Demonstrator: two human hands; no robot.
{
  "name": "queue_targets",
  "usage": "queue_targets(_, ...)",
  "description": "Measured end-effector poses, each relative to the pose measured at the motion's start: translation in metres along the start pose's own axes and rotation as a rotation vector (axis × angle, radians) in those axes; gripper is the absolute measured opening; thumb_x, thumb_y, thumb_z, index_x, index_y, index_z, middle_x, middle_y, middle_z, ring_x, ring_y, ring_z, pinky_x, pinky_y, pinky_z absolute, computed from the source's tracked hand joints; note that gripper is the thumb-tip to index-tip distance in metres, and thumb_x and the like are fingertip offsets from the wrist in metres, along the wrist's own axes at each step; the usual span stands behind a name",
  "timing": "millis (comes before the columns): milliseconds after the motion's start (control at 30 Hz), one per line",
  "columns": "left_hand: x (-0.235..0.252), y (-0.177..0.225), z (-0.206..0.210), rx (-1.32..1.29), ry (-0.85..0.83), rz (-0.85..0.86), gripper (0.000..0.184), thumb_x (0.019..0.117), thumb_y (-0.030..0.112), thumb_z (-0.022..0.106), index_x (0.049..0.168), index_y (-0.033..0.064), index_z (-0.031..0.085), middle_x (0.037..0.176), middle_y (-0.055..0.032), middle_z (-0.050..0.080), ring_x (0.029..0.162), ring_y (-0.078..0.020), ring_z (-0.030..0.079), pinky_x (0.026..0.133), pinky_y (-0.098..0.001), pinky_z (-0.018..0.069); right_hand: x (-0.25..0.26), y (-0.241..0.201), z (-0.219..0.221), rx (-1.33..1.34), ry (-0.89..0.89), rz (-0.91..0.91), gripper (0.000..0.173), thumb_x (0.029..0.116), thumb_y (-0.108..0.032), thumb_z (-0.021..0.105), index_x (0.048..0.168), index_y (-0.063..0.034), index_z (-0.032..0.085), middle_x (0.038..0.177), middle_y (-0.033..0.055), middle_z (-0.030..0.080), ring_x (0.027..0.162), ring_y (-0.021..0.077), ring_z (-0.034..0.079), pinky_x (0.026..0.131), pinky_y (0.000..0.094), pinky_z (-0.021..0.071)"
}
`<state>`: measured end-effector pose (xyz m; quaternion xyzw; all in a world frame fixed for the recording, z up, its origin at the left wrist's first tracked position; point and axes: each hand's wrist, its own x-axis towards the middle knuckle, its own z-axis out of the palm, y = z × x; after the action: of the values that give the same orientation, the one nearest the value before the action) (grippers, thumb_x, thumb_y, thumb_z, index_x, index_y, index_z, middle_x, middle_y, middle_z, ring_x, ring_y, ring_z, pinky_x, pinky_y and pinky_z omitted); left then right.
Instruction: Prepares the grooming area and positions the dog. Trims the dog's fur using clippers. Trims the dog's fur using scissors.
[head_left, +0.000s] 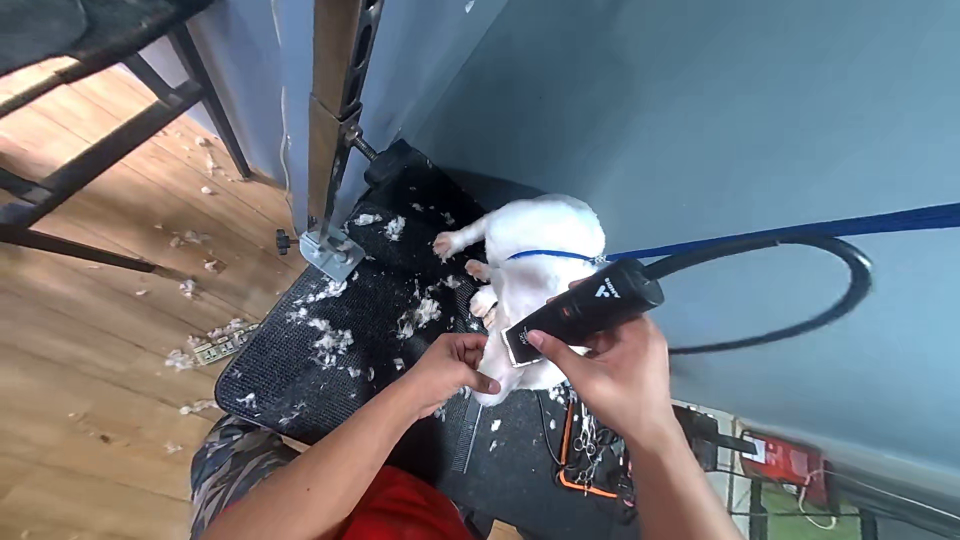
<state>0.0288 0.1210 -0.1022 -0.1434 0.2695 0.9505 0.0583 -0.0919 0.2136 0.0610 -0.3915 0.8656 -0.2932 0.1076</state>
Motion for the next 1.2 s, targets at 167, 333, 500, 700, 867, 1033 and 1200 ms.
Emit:
queue_targets(167,-0.004,-0.008,0.000,-0.104,0.017,-0.001,0.030,0.0788,-0.015,0.073,0.105,-0.0021,0.069,0.092,-0.0102,0.072,0.083,-0.0144,0.068,0.080,-0.0322,0.0585,0.001,0.002,0.012,0.124,-0.125,-0.026,0.061,0.0754,-0.019,0.088,0.127,-0.0087,0.058,0.107,0.0022,0.075,0.092,0.0175,0.076,0.076,0.0367,0.0688)
queue_targets(333,-0.007,-0.006,-0.002,-0.157,0.182,0.013,0.008,0.0893,-0.004,0.069,0.096,-0.0035,0.074,0.090,-0.0122,0.073,0.080,-0.0159,0.068,0.079,-0.0326,0.0580,-0.004,0.010,-0.014,0.369,-0.022,-0.182,0.064,0.0773,-0.008,0.086,0.132,-0.0099,0.054,0.116,0.0095,0.072,0.099,0.0266,0.073,0.081,0.0422,0.0666)
queue_targets(500,-0.008,-0.001,-0.004,-0.197,0.263,0.100,0.009,0.0943,0.001,0.065,0.094,-0.0033,0.073,0.091,-0.0145,0.073,0.080,-0.0185,0.069,0.079,-0.0358,0.0592,-0.006,0.020,-0.017,0.256,0.056,-0.180,0.063,0.0755,-0.009,0.087,0.129,-0.0106,0.055,0.113,0.0068,0.073,0.096,0.0235,0.074,0.077,0.0396,0.0672)
queue_targets(700,-0.015,0.010,-0.002,-0.303,0.300,0.009,0.029,0.1057,0.010,0.045,0.117,-0.0088,0.065,0.101,-0.0215,0.072,0.088,-0.0291,0.073,0.084,-0.0461,0.0615,-0.008,0.022,0.013,0.278,0.006,-0.185,0.062,0.0742,-0.008,0.087,0.128,-0.0061,0.056,0.113,0.0075,0.074,0.100,0.0230,0.074,0.081,0.0403,0.0672)
queue_targets(867,-0.024,0.015,-0.001,-0.444,0.246,-0.034,0.062,0.1096,0.046,0.029,0.104,-0.0042,0.064,0.094,-0.0202,0.073,0.088,-0.0316,0.074,0.086,-0.0507,0.0603,-0.019,0.017,0.036,0.316,-0.025,-0.191,0.061,0.0739,-0.010,0.087,0.127,-0.0079,0.057,0.114,0.0068,0.073,0.102,0.0229,0.074,0.083,0.0411,0.0669)
queue_targets(1033,-0.023,0.023,0.003,-0.486,0.235,-0.077,0.049,0.1024,0.046,0.048,0.110,0.0019,0.069,0.101,-0.0144,0.073,0.088,-0.0224,0.071,0.080,-0.0391,0.0593,-0.029,0.008,0.034,0.425,-0.209,-0.280,0.056,0.0773,-0.011,0.088,0.126,-0.0075,0.062,0.116,0.0070,0.072,0.103,0.0227,0.072,0.089,0.0435,0.0649)
queue_targets(1200,-0.018,0.033,0.018,-0.106,0.246,-0.005,0.024,0.0963,0.012,0.069,0.115,-0.0016,0.067,0.102,-0.0150,0.073,0.088,-0.0232,0.072,0.081,-0.0399,0.0611,-0.062,0.020,-0.033,0.707,-0.287,-0.205,0.064,0.0814,-0.020,0.087,0.138,-0.0152,0.057,0.119,0.0155,0.071,0.104,0.0352,0.072,0.092,0.0537,0.0621)
